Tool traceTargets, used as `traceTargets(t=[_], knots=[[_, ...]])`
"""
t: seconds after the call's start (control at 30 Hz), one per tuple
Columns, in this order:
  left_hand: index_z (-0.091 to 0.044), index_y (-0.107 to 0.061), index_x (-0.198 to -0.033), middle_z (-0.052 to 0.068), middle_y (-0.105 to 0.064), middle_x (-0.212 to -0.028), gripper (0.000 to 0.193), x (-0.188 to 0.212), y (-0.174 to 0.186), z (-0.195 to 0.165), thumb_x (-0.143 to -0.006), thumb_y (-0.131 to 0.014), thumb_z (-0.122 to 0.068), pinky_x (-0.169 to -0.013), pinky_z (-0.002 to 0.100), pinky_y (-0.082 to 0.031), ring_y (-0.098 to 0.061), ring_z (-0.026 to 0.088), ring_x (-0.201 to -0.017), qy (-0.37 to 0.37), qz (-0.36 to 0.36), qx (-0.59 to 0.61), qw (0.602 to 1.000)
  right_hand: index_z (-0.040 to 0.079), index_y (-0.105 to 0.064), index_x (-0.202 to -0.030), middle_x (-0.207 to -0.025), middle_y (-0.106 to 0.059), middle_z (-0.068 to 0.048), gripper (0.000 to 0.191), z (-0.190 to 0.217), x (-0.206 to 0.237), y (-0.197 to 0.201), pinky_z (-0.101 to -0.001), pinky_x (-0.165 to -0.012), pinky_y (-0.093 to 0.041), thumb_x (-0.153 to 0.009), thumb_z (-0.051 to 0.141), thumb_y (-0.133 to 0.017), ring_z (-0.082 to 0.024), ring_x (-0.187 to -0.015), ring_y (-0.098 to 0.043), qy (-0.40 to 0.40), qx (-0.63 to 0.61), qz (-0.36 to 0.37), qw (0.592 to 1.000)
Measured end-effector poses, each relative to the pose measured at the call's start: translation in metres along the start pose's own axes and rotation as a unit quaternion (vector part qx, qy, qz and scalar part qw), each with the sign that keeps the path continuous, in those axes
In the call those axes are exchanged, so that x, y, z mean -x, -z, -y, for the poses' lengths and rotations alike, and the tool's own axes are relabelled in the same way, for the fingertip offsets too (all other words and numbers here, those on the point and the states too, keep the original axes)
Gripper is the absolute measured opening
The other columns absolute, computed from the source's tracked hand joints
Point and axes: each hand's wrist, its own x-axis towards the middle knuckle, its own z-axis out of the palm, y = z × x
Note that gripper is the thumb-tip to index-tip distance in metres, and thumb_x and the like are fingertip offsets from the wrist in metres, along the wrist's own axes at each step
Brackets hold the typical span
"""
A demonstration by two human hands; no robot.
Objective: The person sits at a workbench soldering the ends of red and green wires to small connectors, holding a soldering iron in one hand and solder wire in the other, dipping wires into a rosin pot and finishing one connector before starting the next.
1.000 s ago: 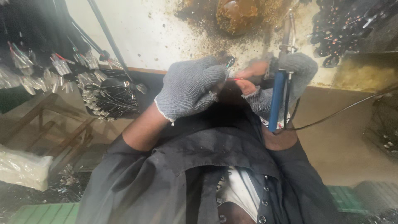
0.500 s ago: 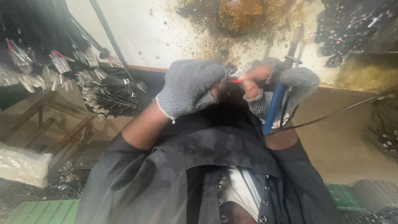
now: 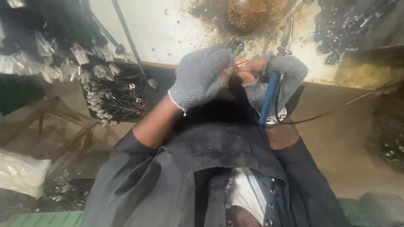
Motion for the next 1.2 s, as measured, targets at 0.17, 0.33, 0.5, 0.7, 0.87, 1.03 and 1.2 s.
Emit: traceTargets(t=[0.17, 0.33, 0.5, 0.7, 0.87, 1.03, 1.2], knots=[[-0.018, -0.062, -0.094, 0.005, -0.062, -0.093, 0.018, -0.008, 0.012, 0.002, -0.087, -0.073, -0.031, -0.068, 0.045, -0.05, -0.066, 0.03, -0.085, 0.0, 0.09, -0.004, 0.996, 0.003, -0.068, -0.095, -0.093, -0.073, -0.005, 0.022, 0.011, -0.013, -0.004, -0.0277, -0.08, -0.055, -0.102, 0.021, -0.079, -0.015, -0.087, -0.069, 0.006, 0.044, -0.034, 0.998], [-0.018, -0.061, -0.09, 0.005, -0.06, -0.089, 0.023, -0.008, 0.011, 0.007, -0.081, -0.077, -0.032, -0.066, 0.047, -0.049, -0.065, 0.033, -0.084, -0.032, 0.101, 0.001, 0.994, 0.003, -0.069, -0.087, -0.085, -0.07, -0.004, 0.022, 0.001, -0.007, 0.004, -0.0281, -0.075, -0.051, -0.099, 0.018, -0.08, -0.015, -0.082, -0.066, -0.07, 0.082, -0.026, 0.994], [-0.017, -0.06, -0.088, 0.008, -0.06, -0.091, 0.024, -0.013, 0.02, 0.012, -0.078, -0.077, -0.031, -0.066, 0.048, -0.049, -0.065, 0.034, -0.082, -0.01, 0.121, 0.058, 0.991, 0.001, -0.07, -0.089, -0.087, -0.071, -0.006, 0.016, 0.006, -0.022, 0.011, -0.0283, -0.077, -0.053, -0.095, 0.01, -0.082, -0.015, -0.085, -0.067, -0.051, 0.118, 0.007, 0.992], [-0.016, -0.064, -0.098, 0.01, -0.063, -0.098, 0.023, -0.03, 0.035, 0.01, -0.081, -0.076, -0.027, -0.068, 0.049, -0.05, -0.066, 0.036, -0.085, 0.025, 0.164, 0.074, 0.983, 0.001, -0.074, -0.091, -0.091, -0.075, -0.007, 0.009, 0.033, -0.04, 0.0, -0.0267, -0.078, -0.058, -0.093, 0.005, -0.082, -0.016, -0.087, -0.074, -0.075, 0.123, -0.01, 0.99], [-0.017, -0.067, -0.101, 0.011, -0.063, -0.095, 0.03, -0.042, 0.044, 0.01, -0.076, -0.075, -0.031, -0.065, 0.05, -0.051, -0.066, 0.037, -0.082, 0.036, 0.184, 0.066, 0.98, 0.0, -0.076, -0.093, -0.094, -0.076, -0.013, 0.023, 0.039, -0.053, 0.013, -0.0304, -0.085, -0.056, -0.08, 0.019, -0.075, -0.021, -0.091, -0.072, -0.364, -0.239, -0.016, 0.9], [-0.019, -0.065, -0.094, 0.009, -0.062, -0.094, 0.02, -0.041, 0.047, 0.011, -0.081, -0.074, -0.031, -0.069, 0.049, -0.051, -0.067, 0.036, -0.085, 0.016, 0.189, 0.095, 0.977, 0.005, -0.075, -0.094, -0.095, -0.075, -0.005, 0.015, 0.037, -0.04, 0.011, -0.0305, -0.084, -0.055, -0.096, 0.019, -0.075, -0.016, -0.092, -0.07, -0.178, 0.183, 0.104, 0.961], [-0.016, -0.066, -0.094, 0.01, -0.063, -0.097, 0.018, -0.023, 0.032, 0.013, -0.087, -0.073, -0.031, -0.067, 0.046, -0.05, -0.066, 0.035, -0.085, -0.014, 0.105, 0.084, 0.991, 0.005, -0.073, -0.09, -0.091, -0.072, -0.005, 0.017, 0.011, -0.028, 0.016, -0.0309, -0.081, -0.054, -0.095, 0.021, -0.078, -0.016, -0.088, -0.069, -0.087, 0.117, 0.047, 0.988]])
